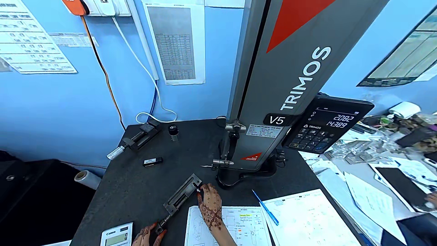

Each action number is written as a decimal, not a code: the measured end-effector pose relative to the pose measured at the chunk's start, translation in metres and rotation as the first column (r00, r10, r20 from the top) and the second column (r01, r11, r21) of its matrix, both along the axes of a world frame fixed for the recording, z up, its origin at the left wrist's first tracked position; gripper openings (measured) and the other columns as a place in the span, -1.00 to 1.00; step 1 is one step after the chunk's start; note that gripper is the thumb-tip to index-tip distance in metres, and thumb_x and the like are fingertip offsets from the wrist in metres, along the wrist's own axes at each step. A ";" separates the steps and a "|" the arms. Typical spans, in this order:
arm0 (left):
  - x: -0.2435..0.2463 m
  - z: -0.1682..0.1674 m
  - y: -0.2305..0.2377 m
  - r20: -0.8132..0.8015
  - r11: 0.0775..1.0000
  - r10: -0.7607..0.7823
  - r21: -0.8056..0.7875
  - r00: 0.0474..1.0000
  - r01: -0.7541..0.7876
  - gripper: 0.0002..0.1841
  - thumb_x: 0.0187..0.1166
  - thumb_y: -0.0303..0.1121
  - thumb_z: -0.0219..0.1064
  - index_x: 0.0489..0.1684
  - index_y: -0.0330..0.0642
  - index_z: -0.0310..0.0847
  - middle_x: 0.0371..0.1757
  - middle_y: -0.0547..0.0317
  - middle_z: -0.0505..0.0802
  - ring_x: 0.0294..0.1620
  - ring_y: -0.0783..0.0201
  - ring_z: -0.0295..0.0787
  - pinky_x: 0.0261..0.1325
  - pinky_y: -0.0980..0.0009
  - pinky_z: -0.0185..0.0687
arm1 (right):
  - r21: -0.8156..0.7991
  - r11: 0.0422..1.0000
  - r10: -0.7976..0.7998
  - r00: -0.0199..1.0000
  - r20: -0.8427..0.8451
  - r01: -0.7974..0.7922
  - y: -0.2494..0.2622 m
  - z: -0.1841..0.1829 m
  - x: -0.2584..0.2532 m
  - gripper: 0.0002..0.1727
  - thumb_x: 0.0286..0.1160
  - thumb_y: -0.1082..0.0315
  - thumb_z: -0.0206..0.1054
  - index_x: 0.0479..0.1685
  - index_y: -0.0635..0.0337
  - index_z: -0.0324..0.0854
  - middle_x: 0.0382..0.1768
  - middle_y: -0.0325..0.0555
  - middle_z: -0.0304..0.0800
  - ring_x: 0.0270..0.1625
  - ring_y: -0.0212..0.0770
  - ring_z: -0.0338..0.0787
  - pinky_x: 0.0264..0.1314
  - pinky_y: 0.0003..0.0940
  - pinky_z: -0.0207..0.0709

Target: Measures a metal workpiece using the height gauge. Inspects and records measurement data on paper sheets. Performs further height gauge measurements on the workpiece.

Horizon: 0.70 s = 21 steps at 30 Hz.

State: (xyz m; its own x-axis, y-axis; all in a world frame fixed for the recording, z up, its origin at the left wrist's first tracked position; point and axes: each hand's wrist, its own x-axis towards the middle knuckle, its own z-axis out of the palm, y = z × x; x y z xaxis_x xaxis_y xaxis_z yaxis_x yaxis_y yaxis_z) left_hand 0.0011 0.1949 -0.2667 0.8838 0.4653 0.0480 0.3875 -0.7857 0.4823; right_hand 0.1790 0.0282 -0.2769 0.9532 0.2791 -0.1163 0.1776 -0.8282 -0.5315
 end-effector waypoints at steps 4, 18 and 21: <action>-0.001 0.000 -0.003 0.014 1.000 -0.012 0.000 1.000 0.012 -0.45 0.67 -0.11 0.33 0.32 -0.51 0.65 0.26 -0.36 0.82 0.32 -0.33 0.77 0.41 -0.20 0.58 | 0.005 1.000 0.006 0.999 0.032 -0.006 -0.001 -0.002 0.003 -0.58 0.63 0.16 0.22 0.25 0.22 0.76 0.39 0.15 0.73 0.47 0.08 0.70 0.49 -0.05 0.53; 0.002 0.011 0.009 -0.117 0.990 -0.057 -0.132 0.991 0.042 -0.35 0.68 -0.03 0.28 0.50 -0.49 0.50 0.41 -0.43 0.71 0.45 -0.39 0.64 0.52 -0.25 0.44 | 0.060 0.998 0.000 0.991 0.137 -0.008 -0.002 -0.006 -0.001 -0.60 0.58 0.19 0.28 0.19 0.27 0.78 0.31 0.20 0.78 0.43 0.15 0.73 0.41 0.04 0.58; 0.003 0.008 0.010 -0.096 0.997 -0.028 -0.078 0.995 0.021 -0.33 0.55 -0.02 0.43 0.40 -0.48 0.55 0.30 -0.41 0.76 0.37 -0.41 0.66 0.43 -0.27 0.49 | 0.061 0.998 0.006 0.995 0.095 -0.012 -0.003 -0.005 0.000 -0.59 0.60 0.19 0.27 0.25 0.26 0.75 0.36 0.19 0.75 0.48 0.14 0.69 0.47 0.05 0.54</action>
